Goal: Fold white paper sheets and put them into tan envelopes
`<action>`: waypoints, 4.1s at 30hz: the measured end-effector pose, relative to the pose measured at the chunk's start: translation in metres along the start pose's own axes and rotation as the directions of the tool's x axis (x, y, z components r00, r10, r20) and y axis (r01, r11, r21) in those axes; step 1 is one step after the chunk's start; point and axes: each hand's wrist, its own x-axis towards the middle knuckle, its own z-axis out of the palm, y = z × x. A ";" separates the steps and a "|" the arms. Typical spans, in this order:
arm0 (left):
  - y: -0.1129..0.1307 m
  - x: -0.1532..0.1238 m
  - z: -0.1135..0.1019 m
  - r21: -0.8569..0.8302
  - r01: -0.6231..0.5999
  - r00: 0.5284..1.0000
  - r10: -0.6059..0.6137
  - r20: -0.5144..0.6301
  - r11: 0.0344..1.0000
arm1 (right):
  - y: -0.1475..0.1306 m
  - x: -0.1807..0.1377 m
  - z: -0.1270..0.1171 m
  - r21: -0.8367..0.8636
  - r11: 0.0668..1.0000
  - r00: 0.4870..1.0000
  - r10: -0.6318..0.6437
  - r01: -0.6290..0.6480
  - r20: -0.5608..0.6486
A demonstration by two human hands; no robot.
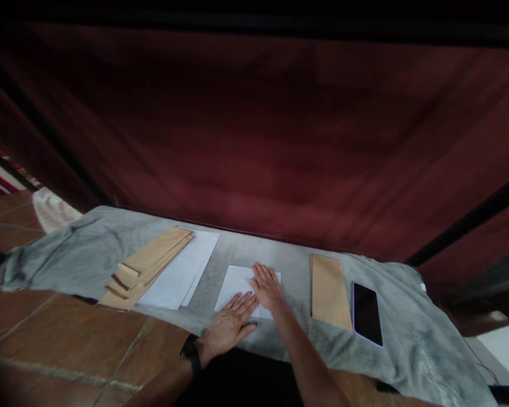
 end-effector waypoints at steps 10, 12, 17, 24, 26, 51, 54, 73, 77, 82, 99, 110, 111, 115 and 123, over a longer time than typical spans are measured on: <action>0.002 -0.001 0.003 -0.021 0.022 1.000 -0.022 0.004 1.000 | -0.028 -0.050 0.010 0.030 0.997 0.990 0.075 -0.072 -0.116; 0.001 -0.001 0.006 -0.018 0.020 1.000 -0.020 -0.013 1.000 | -0.033 -0.069 0.011 0.010 0.996 0.988 0.086 -0.086 -0.131; 0.001 -0.001 0.005 -0.020 0.025 1.000 -0.026 -0.007 0.999 | -0.034 -0.090 0.001 -0.058 0.987 0.975 0.136 -0.148 -0.178; -0.001 0.004 0.020 -0.041 0.124 0.992 -0.126 -0.032 0.991 | -0.038 -0.087 -0.011 -0.028 0.982 0.970 0.180 -0.187 -0.165; -0.006 0.010 0.025 -0.040 0.169 0.984 -0.171 -0.052 0.985 | -0.039 -0.087 -0.012 -0.022 0.982 0.971 0.179 -0.185 -0.160; -0.012 0.046 0.031 -0.014 0.312 0.937 -0.310 -0.159 0.950 | -0.040 -0.086 -0.011 0.009 0.978 0.962 0.207 -0.209 -0.177; -0.001 0.047 0.031 -0.017 0.241 0.965 -0.242 -0.097 0.970 | -0.039 -0.087 -0.010 -0.010 0.981 0.962 0.189 -0.195 -0.197; 0.004 0.047 0.025 0.085 0.271 0.963 -0.271 -0.013 0.959 | -0.014 -0.120 -0.007 -0.096 0.944 0.917 0.276 -0.315 -0.289; 0.004 0.047 0.028 0.094 0.278 0.960 -0.279 -0.004 0.956 | -0.010 -0.115 -0.003 -0.050 0.925 0.892 0.346 -0.376 -0.292; 0.004 0.048 0.028 0.097 0.271 0.962 -0.273 0.009 0.958 | -0.018 -0.072 -0.002 0.072 0.963 0.936 0.271 -0.261 -0.224; 0.011 0.051 0.036 0.134 0.268 0.961 -0.275 0.033 0.954 | -0.004 -0.050 -0.005 -0.080 0.959 0.962 0.272 -0.271 0.006; 0.012 0.053 0.036 0.093 0.279 0.959 -0.282 0.019 0.956 | 0.014 -0.075 0.003 -0.043 0.937 0.923 0.331 -0.346 -0.197; 0.012 0.053 0.035 0.093 0.282 0.958 -0.285 0.022 0.955 | 0.014 -0.078 0.003 -0.039 0.933 0.915 0.341 -0.357 -0.216; 0.013 0.053 0.033 0.089 0.289 0.955 -0.293 0.042 0.953 | 0.000 -0.090 0.000 -0.002 0.929 0.893 0.355 -0.370 -0.278; 0.012 0.050 0.029 0.082 0.274 0.960 -0.278 0.042 0.958 | -0.035 -0.103 0.000 0.083 0.982 0.953 0.185 -0.169 -0.242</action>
